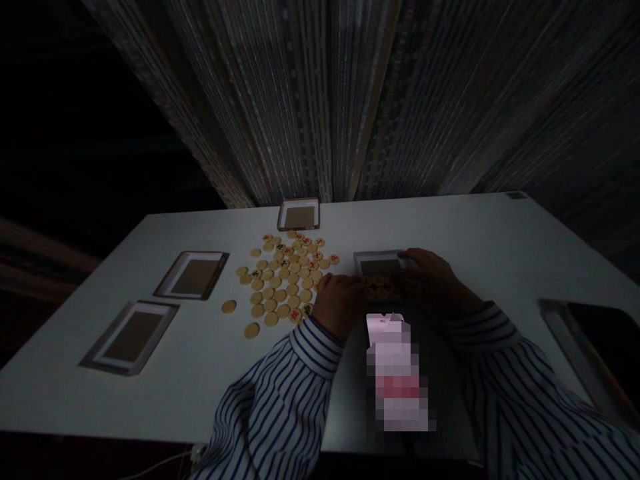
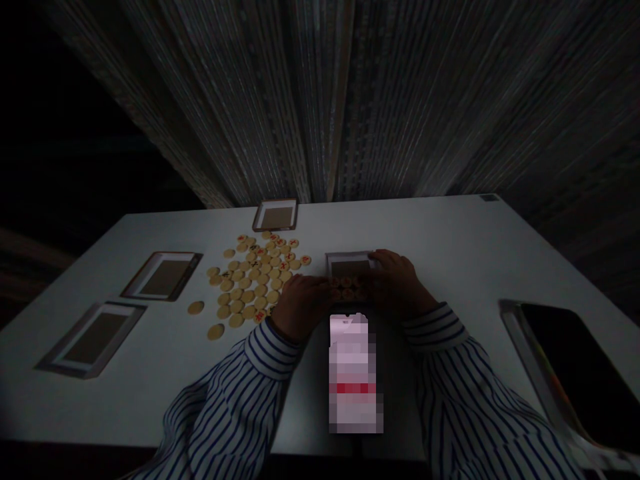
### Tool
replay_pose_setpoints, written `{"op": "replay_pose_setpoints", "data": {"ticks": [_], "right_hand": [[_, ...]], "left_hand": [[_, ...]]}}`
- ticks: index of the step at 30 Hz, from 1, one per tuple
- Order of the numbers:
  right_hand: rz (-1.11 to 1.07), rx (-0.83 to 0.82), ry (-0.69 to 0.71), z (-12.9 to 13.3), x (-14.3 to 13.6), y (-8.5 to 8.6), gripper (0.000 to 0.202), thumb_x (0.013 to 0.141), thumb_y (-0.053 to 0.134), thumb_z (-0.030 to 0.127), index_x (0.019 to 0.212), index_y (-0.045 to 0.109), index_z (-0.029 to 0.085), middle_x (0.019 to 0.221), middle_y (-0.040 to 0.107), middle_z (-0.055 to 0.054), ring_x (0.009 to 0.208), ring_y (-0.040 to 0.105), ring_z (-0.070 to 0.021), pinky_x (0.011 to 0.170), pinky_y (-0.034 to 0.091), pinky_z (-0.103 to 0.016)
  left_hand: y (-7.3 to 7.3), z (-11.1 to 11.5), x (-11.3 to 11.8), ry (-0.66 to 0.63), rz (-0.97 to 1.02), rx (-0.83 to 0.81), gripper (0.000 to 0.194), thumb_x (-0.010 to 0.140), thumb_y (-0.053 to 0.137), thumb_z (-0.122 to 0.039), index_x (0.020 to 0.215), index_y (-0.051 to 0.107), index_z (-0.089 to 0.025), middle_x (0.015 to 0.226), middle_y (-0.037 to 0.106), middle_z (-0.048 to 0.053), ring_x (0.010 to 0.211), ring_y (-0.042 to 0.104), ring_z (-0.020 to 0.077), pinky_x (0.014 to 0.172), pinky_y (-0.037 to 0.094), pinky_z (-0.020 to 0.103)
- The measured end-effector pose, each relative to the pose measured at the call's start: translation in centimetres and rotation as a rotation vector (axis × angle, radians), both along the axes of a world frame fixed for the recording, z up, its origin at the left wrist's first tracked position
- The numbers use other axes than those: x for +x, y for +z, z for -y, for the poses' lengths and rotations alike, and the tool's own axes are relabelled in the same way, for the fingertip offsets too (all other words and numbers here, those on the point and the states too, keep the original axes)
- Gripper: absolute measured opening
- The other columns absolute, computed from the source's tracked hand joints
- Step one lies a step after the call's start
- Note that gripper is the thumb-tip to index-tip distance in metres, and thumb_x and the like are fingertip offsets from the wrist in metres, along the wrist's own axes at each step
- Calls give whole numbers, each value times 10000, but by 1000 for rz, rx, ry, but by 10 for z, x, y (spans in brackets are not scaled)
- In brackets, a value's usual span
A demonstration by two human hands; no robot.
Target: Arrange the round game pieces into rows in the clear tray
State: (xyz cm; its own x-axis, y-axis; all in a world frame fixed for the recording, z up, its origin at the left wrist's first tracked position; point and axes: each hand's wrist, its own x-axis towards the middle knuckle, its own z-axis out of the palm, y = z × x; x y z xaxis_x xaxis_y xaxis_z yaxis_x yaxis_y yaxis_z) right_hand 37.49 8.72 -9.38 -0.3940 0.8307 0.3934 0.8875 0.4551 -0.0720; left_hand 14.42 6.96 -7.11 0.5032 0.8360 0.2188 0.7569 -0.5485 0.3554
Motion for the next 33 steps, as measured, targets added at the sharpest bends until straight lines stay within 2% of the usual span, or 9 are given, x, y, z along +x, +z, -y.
{"op": "replay_pose_setpoints", "data": {"ticks": [6, 9, 12, 16, 19, 30, 33], "right_hand": [[-16, 57, 9, -3, 2, 2, 174, 755, 596, 258, 897, 695, 235, 1127, 613, -116, 1097, 508, -302, 833, 446, -481], [-56, 54, 3, -3, 4, 8, 192, 765, 559, 243, 913, 678, 218, 1089, 635, -110, 1023, 562, -276, 817, 468, -450], [-153, -17, -79, 0, 4, 16, 222, 799, 493, 251, 937, 655, 189, 1036, 655, -104, 920, 611, -239, 776, 497, -401], [-239, -189, -261, 3, 0, 22, 303, 812, 464, 278, 1020, 630, 133, 959, 679, -120, 772, 643, -219, 658, 521, -355], [-251, -298, -274, 3, -4, 23, 327, 817, 460, 284, 1055, 623, 131, 921, 692, -112, 714, 645, -202, 610, 520, -329], [-256, -267, -228, 2, -5, 22, 340, 775, 452, 206, 1061, 631, 162, 983, 690, -102, 792, 651, -205, 673, 528, -339], [-260, -312, -243, 3, -6, 24, 361, 778, 441, 207, 1081, 622, 129, 1016, 678, -128, 816, 650, -214, 689, 531, -349]], "left_hand": [[1, 0, 0, 0, 17, -12, 233, 845, 534, -289, 1048, 638, -238, 1077, 669, 43, 994, 581, 230, 930, 390, 469], [3, 0, 0, 5, 6, -29, 249, 842, 538, -293, 1065, 631, -236, 1086, 666, 44, 997, 582, 237, 937, 383, 476], [3, -1, -2, 2, -7, -42, 279, 823, 562, -289, 1090, 620, -236, 1095, 661, 54, 1008, 579, 246, 941, 380, 482], [3, -1, -2, 15, -1, -36, 285, 799, 590, -297, 1072, 633, -226, 1082, 663, 67, 1012, 576, 256, 942, 380, 492], [3, 0, -1, 18, 9, -30, 267, 808, 573, -299, 1059, 639, -233, 1071, 667, 65, 1003, 581, 254, 943, 378, 499], [2, -1, -2, 17, 4, -39, 247, 813, 566, -279, 1044, 642, -240, 1067, 669, 63, 1010, 580, 245, 975, 350, 506], [2, -1, -2, 25, -5, -50, 239, 831, 543, -282, 1046, 642, -250, 1070, 668, 56, 1015, 577, 243, 979, 342, 504]]}}
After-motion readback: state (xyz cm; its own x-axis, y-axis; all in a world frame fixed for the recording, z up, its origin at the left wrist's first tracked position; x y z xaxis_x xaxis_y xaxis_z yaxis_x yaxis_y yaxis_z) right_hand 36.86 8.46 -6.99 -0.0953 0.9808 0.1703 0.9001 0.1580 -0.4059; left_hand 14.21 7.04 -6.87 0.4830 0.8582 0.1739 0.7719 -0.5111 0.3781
